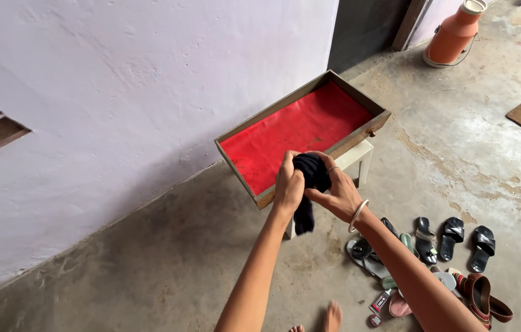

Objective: The person is cleaning and organizing shoes into a storage drawer.

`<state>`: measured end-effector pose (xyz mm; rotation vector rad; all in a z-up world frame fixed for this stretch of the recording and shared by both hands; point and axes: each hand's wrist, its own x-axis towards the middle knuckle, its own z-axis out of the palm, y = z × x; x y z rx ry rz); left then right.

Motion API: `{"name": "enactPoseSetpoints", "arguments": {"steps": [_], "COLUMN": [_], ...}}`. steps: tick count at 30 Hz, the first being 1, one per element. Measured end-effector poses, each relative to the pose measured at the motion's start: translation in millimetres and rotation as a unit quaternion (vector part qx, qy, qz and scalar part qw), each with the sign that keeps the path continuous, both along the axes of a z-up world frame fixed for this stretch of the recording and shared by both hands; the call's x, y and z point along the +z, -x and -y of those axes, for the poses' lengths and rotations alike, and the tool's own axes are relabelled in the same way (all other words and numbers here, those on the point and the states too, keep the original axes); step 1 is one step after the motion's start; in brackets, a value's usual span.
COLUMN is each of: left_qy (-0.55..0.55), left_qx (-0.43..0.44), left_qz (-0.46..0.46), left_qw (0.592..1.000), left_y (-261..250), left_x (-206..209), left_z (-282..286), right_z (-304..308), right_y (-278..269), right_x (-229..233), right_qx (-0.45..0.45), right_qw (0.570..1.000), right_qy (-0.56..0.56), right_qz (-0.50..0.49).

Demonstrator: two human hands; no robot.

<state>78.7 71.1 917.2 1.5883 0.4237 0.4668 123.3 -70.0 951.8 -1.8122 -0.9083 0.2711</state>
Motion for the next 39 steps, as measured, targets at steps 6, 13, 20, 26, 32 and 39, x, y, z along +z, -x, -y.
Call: {"name": "enactPoseSetpoints", "arguments": {"steps": [6, 13, 20, 26, 32, 39], "left_qy": [0.212, -0.246, -0.165, -0.23, -0.348, -0.401], "left_qx": [-0.12, -0.069, 0.045, 0.076, 0.057, -0.021], "left_qz": [0.051, 0.128, -0.059, -0.176, -0.275, -0.473], "left_qw": [0.969, 0.958, 0.983, 0.954, 0.894, 0.784], "left_y": [-71.2, -124.7, -164.7, -172.3, -200.0, -257.8], "left_x": [-62.4, -68.2, -123.7, -209.5, -341.2, -421.8], "left_z": [-29.1, -67.9, -133.1, -194.6, -270.2, -345.0], "right_z": [-24.7, -75.1, -131.9, -179.5, -225.4, -274.2], "right_y": [-73.6, -184.2, -252.3, -296.1, -352.2, -415.8], "right_x": [-27.7, -75.9, -100.8, -134.4, -220.2, -325.0], "right_qx": [-0.051, -0.068, -0.038, -0.062, -0.063, -0.11], "right_qw": [0.998, 0.994, 0.992, 0.983, 0.978, 0.945], "right_qy": [0.04, 0.067, 0.107, 0.174, 0.189, 0.301], "right_qz": [0.019, 0.054, 0.048, 0.006, 0.064, 0.064]}}
